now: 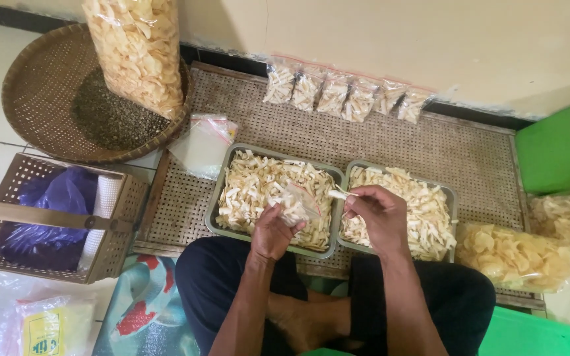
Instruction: Manually filling small plastic bags with chips from trays on the floor.
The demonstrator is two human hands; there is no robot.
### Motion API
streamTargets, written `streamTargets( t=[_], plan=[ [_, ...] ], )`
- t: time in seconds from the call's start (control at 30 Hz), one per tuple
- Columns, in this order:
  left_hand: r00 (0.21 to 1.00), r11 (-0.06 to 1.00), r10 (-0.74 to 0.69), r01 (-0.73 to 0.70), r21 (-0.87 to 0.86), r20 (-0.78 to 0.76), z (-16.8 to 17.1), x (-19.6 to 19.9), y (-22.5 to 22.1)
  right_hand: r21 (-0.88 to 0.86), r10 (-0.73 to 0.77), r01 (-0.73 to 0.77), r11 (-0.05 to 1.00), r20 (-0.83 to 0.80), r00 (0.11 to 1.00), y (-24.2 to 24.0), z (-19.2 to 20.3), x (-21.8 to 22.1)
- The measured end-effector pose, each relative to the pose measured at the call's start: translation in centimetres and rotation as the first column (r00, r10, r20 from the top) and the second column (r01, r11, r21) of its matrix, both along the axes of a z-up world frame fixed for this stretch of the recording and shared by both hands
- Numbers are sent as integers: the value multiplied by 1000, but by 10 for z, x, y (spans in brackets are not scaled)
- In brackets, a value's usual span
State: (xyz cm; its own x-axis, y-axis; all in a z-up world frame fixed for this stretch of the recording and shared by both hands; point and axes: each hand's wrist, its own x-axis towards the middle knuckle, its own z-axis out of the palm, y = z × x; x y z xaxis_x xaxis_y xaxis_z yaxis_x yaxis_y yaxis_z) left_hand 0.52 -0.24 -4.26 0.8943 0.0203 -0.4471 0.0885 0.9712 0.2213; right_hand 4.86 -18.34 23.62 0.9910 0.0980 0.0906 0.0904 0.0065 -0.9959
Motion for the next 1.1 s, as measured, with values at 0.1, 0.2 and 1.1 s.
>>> streamTargets(
  t=[0.1, 0.2, 1.1],
  plan=[
    [1000, 1000, 6, -6, 16, -3, 10, -1, -2, -65, 114, -109, 992, 69, 991, 2, 10, 0],
    [1000, 999, -14, 13, 47, 12, 32, -4, -4, -139, 226, -215, 967, 69, 972, 9, 13, 0],
    [987, 984, -137, 125, 123, 88, 96, -14, -8, -521, 233, -231, 822, -63, 970, 36, 3, 1]
  ],
)
